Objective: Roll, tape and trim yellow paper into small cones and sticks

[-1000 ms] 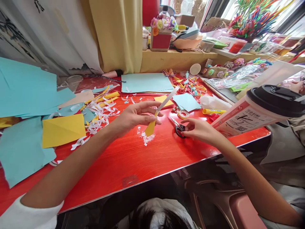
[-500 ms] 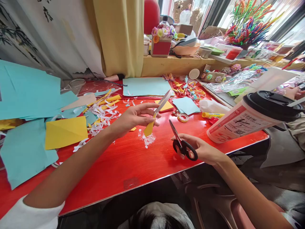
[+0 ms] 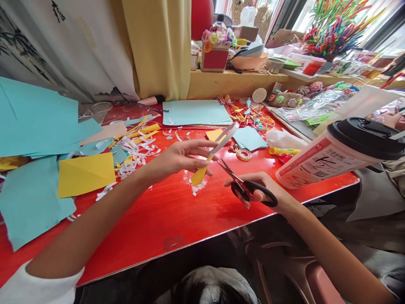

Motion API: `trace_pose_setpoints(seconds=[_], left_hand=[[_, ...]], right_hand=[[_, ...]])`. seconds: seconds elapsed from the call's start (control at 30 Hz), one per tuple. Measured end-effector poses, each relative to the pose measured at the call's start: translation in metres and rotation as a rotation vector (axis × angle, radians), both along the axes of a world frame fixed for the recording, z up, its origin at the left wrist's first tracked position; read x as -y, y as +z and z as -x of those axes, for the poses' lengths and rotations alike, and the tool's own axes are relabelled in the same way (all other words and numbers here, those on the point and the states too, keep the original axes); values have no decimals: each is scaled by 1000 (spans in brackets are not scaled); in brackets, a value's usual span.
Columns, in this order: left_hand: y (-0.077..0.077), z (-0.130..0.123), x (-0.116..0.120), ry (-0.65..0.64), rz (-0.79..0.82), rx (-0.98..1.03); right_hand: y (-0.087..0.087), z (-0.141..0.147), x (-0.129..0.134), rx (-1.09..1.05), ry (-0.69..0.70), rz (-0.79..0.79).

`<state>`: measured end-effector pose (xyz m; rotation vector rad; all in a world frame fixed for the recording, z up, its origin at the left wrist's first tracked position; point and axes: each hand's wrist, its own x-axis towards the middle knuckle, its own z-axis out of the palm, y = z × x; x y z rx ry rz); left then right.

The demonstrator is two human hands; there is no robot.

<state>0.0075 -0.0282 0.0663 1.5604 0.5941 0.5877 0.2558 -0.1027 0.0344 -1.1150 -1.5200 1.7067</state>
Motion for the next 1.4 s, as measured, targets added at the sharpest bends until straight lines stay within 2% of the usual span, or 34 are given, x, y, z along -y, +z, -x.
trace_pose_setpoints(seconds=[0.37,0.83,1.0,1.23,1.4], left_hand=[[-3,-3,2,-66,31,2],[-3,-5,5,-95,81,11],[-4,-5,6,-131,86,5],[-5,-5,6,-95,23,-17],[-3,-6,7,-118,92,3]], right_hand=[[6,4,0,40,-125,92],[6,0,5,81,-73,-12],[5,1,5,64,-76,-10],[8,1,10,90,-99,34],[6,0,12,67,-83,35]])
